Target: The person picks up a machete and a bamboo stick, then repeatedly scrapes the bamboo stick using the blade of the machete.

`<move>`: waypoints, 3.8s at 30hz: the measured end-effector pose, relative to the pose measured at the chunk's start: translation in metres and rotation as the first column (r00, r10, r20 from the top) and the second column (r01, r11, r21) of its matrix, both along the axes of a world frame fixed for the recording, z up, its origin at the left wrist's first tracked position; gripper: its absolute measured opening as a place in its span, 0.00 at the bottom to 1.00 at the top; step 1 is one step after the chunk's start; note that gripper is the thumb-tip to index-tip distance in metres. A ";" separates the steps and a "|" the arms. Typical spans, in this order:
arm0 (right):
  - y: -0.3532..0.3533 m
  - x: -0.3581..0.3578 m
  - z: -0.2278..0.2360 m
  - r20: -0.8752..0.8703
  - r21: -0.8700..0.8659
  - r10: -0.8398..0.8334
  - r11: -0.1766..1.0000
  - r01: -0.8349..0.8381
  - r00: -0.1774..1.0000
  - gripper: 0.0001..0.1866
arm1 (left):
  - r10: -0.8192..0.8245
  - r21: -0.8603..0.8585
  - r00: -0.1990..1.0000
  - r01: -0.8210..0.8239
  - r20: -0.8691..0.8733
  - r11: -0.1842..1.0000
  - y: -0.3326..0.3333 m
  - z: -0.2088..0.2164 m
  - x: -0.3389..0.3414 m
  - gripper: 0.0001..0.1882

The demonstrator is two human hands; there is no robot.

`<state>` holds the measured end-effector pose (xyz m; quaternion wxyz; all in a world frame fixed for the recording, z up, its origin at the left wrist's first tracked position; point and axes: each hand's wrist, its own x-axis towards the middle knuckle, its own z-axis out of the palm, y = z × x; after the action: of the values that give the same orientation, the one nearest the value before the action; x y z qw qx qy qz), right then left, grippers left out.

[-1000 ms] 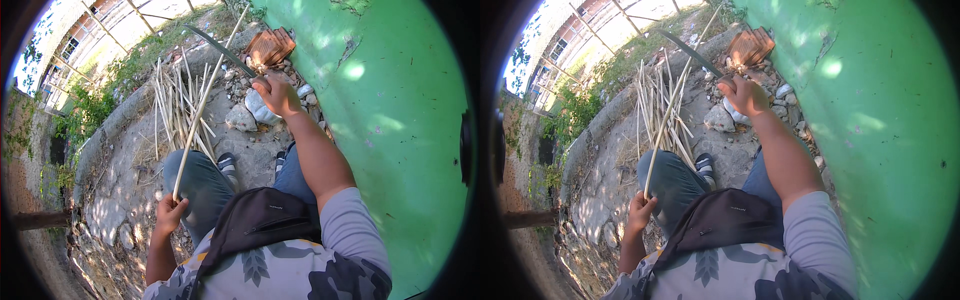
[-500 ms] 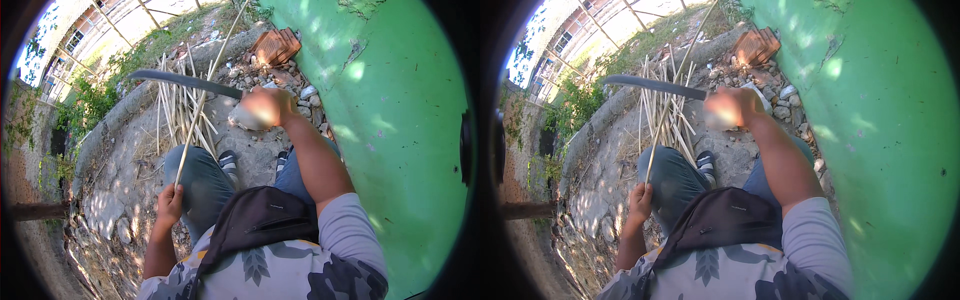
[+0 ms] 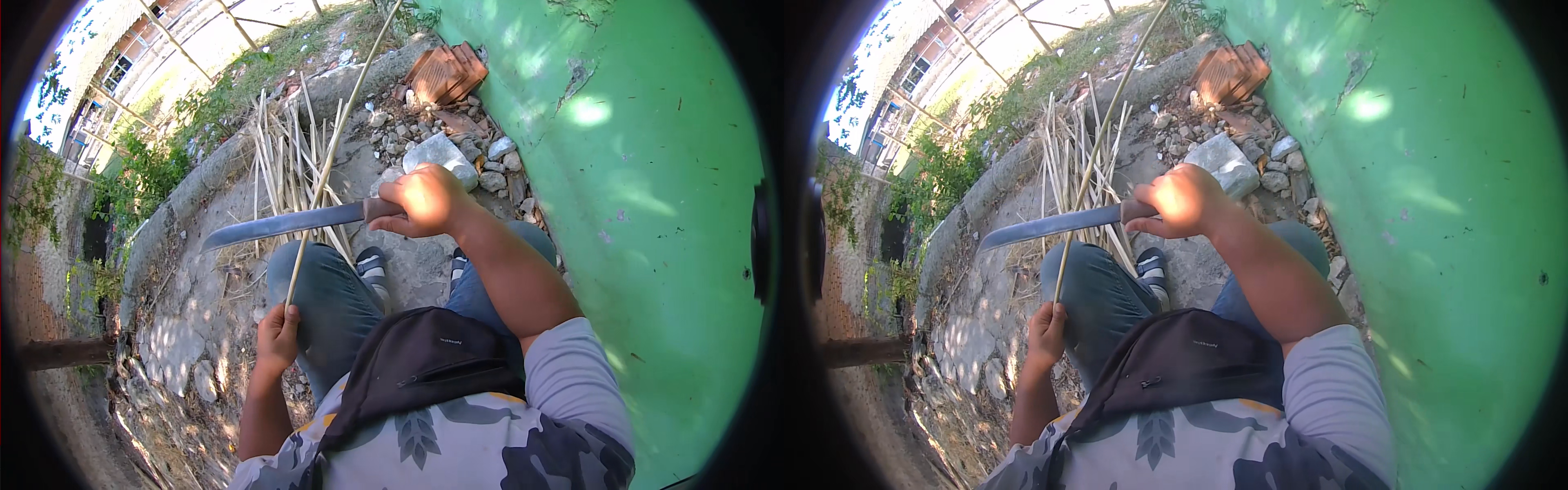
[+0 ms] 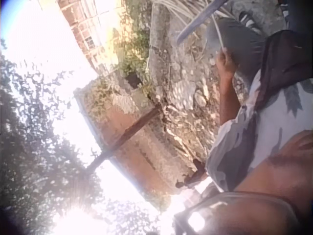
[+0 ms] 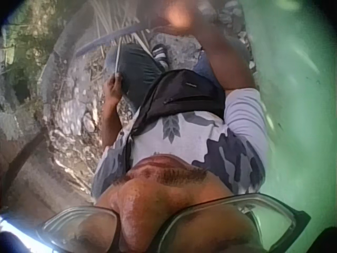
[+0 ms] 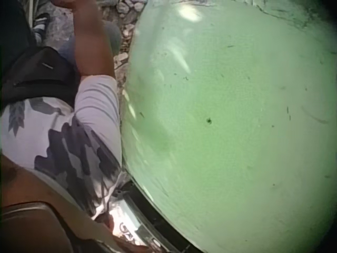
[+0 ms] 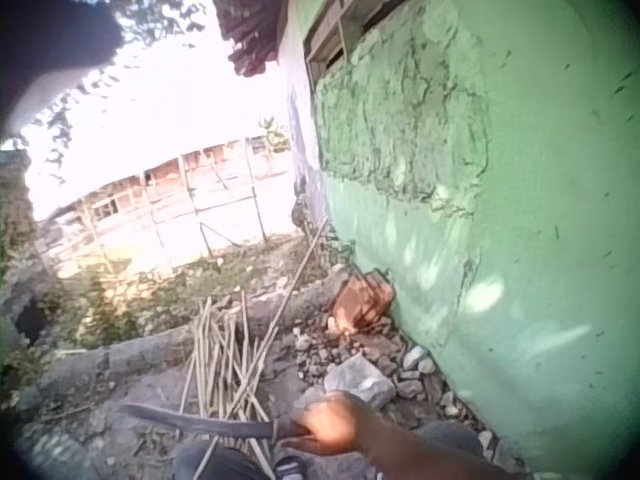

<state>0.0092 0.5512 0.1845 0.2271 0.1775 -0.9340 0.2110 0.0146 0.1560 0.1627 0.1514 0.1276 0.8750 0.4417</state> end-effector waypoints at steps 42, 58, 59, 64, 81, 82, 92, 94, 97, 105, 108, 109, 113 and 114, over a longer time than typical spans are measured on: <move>0.039 -0.013 -0.004 0.132 -0.396 -0.291 0.861 0.320 0.947 0.21 | -0.019 -0.057 0.970 0.005 -0.241 0.998 0.012 -0.001 0.013 0.21; 0.002 -0.006 0.006 0.171 -0.104 -0.018 0.994 0.037 0.985 0.27 | 0.030 -0.181 0.980 -0.067 -0.199 0.981 0.013 0.000 0.010 0.21; 0.012 -0.010 0.002 0.153 -0.134 -0.112 0.982 0.133 0.982 0.27 | 0.037 -0.177 0.978 -0.074 -0.205 0.981 0.015 0.001 0.010 0.21; 0.012 -0.009 -0.006 0.128 -0.175 -0.213 0.956 0.233 0.969 0.28 | 0.044 -0.093 0.982 -0.061 -0.184 0.994 0.020 0.008 0.015 0.22; 0.021 -0.013 -0.014 0.121 -0.424 -0.106 0.893 0.148 0.987 0.16 | 0.039 -0.081 0.981 -0.055 -0.190 0.995 0.013 -0.004 0.012 0.22; 0.017 -0.009 -0.012 0.176 -0.348 -0.112 0.922 0.168 0.978 0.21 | 0.033 -0.093 0.982 -0.052 -0.187 0.994 0.013 -0.003 0.012 0.22; 0.031 -0.018 -0.017 0.012 -0.257 -0.181 0.950 0.178 0.983 0.20 | -0.008 -0.180 0.965 -0.041 -0.261 0.983 0.013 -0.008 0.014 0.21; 0.033 -0.022 -0.024 -0.041 -0.319 -0.264 0.918 0.238 0.964 0.22 | -0.002 -0.186 0.965 -0.048 -0.262 0.981 0.017 -0.003 0.016 0.21; 0.031 -0.017 -0.023 0.019 -0.423 -0.261 0.873 0.245 0.965 0.24 | 0.005 -0.184 0.967 -0.053 -0.255 0.981 0.015 -0.005 0.015 0.21; -0.007 -0.001 -0.006 0.027 0.084 0.008 0.996 -0.010 1.000 0.27 | 0.003 -0.199 0.973 -0.050 -0.231 0.979 0.009 -0.009 0.013 0.20; 0.010 -0.011 -0.015 0.065 -0.081 -0.171 0.981 0.176 0.983 0.27 | -0.001 -0.266 0.968 -0.067 -0.250 0.962 0.019 0.004 0.016 0.20; 0.016 -0.016 -0.016 0.086 -0.190 -0.210 0.956 0.223 0.974 0.24 | 0.005 -0.249 0.966 -0.071 -0.258 0.966 0.016 -0.002 0.016 0.20; 0.027 -0.017 -0.026 0.035 -0.344 -0.271 0.900 0.267 0.962 0.18 | 0.003 -0.190 0.968 -0.053 -0.252 0.980 0.015 -0.005 0.015 0.20; 0.025 -0.016 -0.022 0.036 -0.344 -0.270 0.900 0.266 0.962 0.18 | 0.004 -0.191 0.968 -0.054 -0.252 0.980 0.012 -0.007 0.014 0.20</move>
<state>-0.0066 0.5762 0.1623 0.2875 0.0061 -0.8963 0.3374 0.0291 0.1677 0.1555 0.0449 0.1539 0.9282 0.3358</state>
